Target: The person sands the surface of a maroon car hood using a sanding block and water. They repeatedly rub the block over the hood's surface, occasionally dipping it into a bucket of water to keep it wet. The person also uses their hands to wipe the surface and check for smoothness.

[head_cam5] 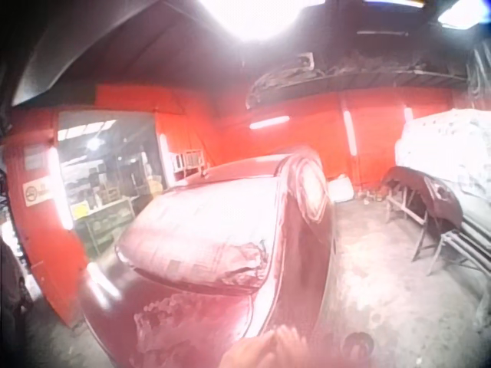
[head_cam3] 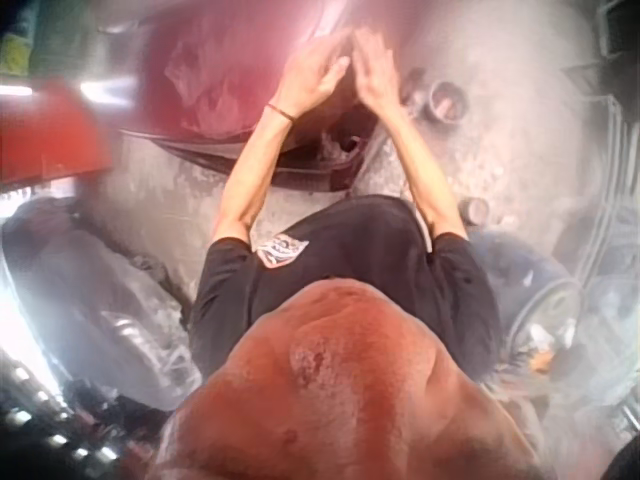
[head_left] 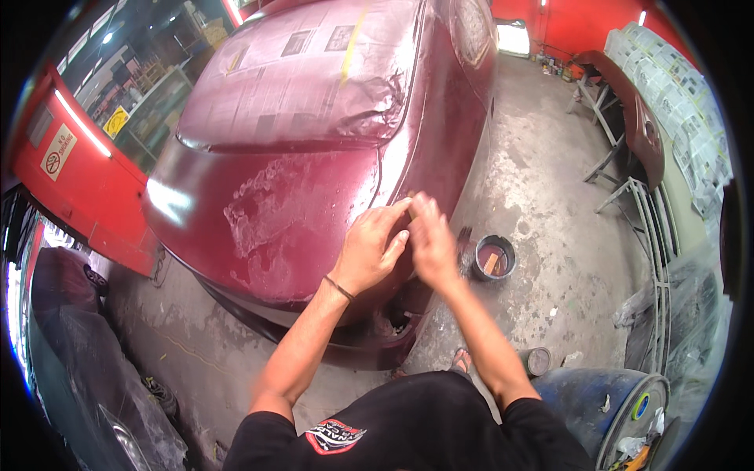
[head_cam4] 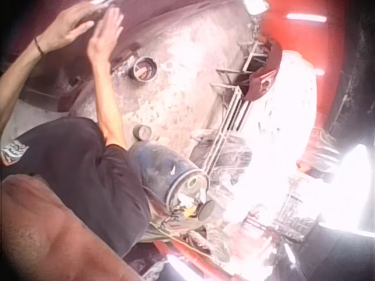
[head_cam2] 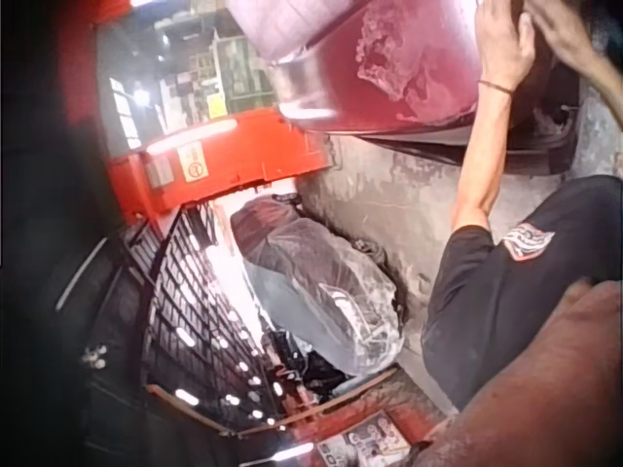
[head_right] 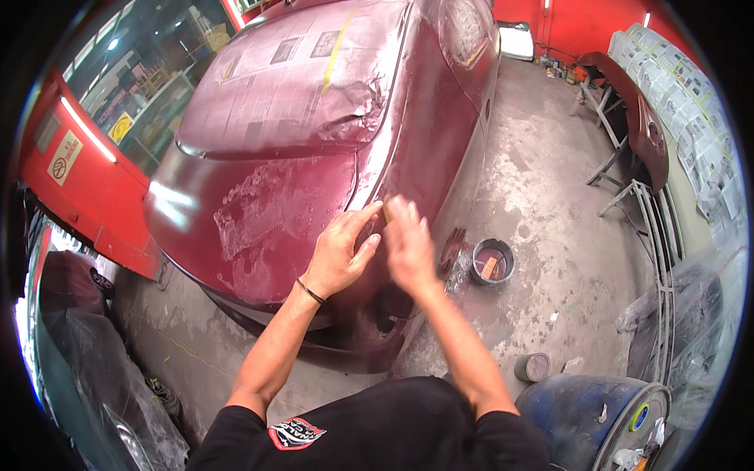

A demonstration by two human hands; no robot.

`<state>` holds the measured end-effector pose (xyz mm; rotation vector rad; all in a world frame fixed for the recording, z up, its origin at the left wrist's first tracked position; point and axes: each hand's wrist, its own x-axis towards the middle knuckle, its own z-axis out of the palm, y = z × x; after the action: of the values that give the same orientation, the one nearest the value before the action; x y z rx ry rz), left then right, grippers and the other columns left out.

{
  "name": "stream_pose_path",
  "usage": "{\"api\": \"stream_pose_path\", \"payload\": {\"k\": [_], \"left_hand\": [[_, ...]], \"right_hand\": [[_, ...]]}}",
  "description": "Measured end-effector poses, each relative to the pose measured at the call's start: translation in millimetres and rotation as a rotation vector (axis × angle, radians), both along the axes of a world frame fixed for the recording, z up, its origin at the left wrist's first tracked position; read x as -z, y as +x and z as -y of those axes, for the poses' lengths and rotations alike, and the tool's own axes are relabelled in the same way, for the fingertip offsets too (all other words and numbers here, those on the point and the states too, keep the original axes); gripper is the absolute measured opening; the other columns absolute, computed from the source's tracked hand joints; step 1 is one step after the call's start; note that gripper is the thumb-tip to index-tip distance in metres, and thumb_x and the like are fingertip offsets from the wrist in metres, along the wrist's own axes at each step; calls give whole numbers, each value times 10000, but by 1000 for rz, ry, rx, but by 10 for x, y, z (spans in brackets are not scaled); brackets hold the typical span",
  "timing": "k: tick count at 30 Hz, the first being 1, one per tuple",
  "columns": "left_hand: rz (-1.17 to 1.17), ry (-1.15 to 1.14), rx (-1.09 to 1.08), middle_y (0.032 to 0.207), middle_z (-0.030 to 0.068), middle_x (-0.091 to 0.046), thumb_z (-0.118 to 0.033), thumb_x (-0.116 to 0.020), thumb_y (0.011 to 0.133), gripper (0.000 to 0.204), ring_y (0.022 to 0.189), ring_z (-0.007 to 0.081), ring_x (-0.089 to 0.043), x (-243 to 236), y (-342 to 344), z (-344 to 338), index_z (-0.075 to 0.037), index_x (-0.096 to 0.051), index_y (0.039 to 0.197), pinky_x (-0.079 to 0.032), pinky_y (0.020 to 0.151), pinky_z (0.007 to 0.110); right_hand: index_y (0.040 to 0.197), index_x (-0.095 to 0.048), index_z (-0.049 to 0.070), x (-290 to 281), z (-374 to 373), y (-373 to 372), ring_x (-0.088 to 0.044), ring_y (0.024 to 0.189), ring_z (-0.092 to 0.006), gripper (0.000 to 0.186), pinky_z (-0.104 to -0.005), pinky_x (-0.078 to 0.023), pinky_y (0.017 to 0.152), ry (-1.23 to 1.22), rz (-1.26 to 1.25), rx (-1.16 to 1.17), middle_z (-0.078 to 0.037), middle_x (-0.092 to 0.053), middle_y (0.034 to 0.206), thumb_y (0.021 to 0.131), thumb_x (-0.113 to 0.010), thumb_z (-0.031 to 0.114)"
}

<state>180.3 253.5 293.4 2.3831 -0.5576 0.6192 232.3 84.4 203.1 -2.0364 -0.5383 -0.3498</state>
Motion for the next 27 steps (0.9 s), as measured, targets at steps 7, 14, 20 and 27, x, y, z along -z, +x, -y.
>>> {"api": "stream_pose_path", "payload": {"k": [7, 14, 20, 27], "left_hand": [[-11, -135, -97, 1513, 264, -598, -226, -764, 953, 655, 1444, 430, -552, 106, 13, -31, -13, -546, 1534, -438, 1218, 481], [50, -78, -120, 1518, 266, -570, -214, -764, 931, 700, 1440, 453, -520, 41, 87, 134, 19, -509, 1540, -406, 1244, 509], [160, -299, -42, 1274, 209, -656, -159, -753, 872, 572, 1241, 407, -617, 260, 6, -36, -3, -587, 1397, -450, 1169, 513], [42, -154, -223, 1590, 314, -493, -319, -738, 904, 822, 1570, 469, -363, 232, -49, 108, 22, -451, 1595, -283, 1325, 538]], "right_hand": [[1722, -293, 106, 181, -295, -183, -187, 1662, -427, 692, -771, -64, 1266, -168, 181, -13, -151, -263, 1793, 1109, -557, 289], [1742, -256, 172, -572, -177, 1715, -177, 1675, -369, 636, -732, -141, 1275, -155, 39, 120, -117, -208, 1818, 1164, -413, 384], [1654, -378, 31, -239, -506, -133, -304, 1615, -378, 614, -536, -170, 1330, -32, 214, -233, -173, -370, 1744, 1134, -410, 355], [1754, -171, 110, -346, -229, 1999, -70, 1689, -373, 681, -609, -38, 1332, -182, 65, -31, -130, -156, 1829, 1194, -280, 482]]}}
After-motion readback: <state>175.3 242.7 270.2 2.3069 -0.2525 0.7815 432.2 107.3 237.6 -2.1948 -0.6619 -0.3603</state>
